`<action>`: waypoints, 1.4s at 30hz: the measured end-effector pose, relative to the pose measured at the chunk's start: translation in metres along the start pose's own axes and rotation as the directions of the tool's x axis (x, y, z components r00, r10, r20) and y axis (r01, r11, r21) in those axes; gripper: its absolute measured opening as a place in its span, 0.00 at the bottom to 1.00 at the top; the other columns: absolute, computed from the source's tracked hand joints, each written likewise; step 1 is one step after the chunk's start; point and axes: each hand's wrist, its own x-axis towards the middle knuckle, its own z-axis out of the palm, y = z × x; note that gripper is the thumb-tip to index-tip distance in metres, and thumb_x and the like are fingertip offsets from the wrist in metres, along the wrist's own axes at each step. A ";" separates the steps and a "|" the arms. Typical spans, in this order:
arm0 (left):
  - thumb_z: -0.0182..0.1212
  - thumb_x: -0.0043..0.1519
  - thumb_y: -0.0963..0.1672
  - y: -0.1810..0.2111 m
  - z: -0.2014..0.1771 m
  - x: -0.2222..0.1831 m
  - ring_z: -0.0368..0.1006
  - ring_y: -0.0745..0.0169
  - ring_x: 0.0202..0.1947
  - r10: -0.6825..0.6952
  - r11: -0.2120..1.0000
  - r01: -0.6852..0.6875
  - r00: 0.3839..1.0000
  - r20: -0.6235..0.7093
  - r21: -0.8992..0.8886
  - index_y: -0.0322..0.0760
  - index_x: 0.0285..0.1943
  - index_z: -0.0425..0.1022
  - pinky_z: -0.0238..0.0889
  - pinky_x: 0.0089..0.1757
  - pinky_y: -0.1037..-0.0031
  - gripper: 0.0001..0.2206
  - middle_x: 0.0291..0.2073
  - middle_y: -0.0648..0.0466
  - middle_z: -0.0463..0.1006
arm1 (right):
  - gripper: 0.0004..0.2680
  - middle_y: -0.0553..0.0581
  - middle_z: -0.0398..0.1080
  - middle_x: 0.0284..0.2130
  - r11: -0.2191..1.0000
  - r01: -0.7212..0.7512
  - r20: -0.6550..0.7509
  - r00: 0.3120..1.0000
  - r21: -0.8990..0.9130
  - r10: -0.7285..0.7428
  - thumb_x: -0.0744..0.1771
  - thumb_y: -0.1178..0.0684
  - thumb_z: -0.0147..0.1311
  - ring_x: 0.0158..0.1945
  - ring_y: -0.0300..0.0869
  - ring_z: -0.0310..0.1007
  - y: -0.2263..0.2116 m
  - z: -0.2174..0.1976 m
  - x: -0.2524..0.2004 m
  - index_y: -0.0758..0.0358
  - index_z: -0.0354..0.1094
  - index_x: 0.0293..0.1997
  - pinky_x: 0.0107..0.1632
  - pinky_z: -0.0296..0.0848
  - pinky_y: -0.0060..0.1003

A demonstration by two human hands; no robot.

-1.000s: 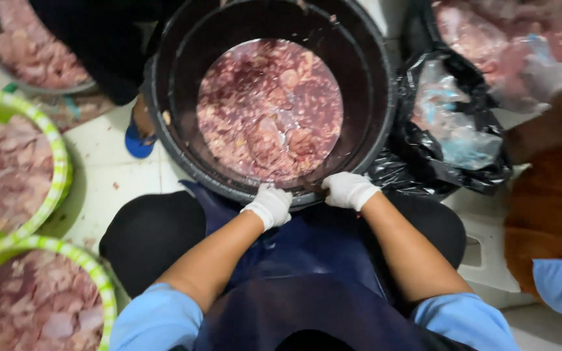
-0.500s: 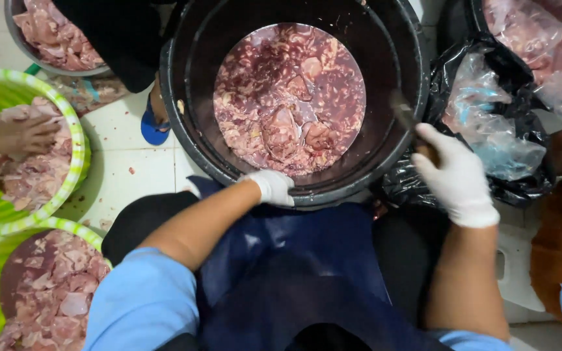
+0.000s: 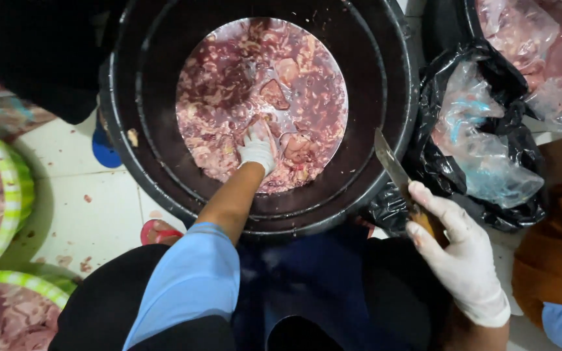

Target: Trimming and cutting raw chicken pieces in a large basin and sorting them into baskets.

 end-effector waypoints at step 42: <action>0.61 0.55 0.41 0.045 -0.048 0.065 0.73 0.58 0.40 0.256 0.937 -0.249 0.967 0.004 0.244 0.43 0.57 0.65 0.68 0.40 0.64 0.20 0.38 0.54 0.76 | 0.18 0.61 0.65 0.58 0.918 -0.197 0.104 0.980 0.345 0.171 0.61 0.64 0.53 0.65 0.46 0.63 -0.005 0.006 0.009 0.66 0.61 0.57 0.68 0.60 0.38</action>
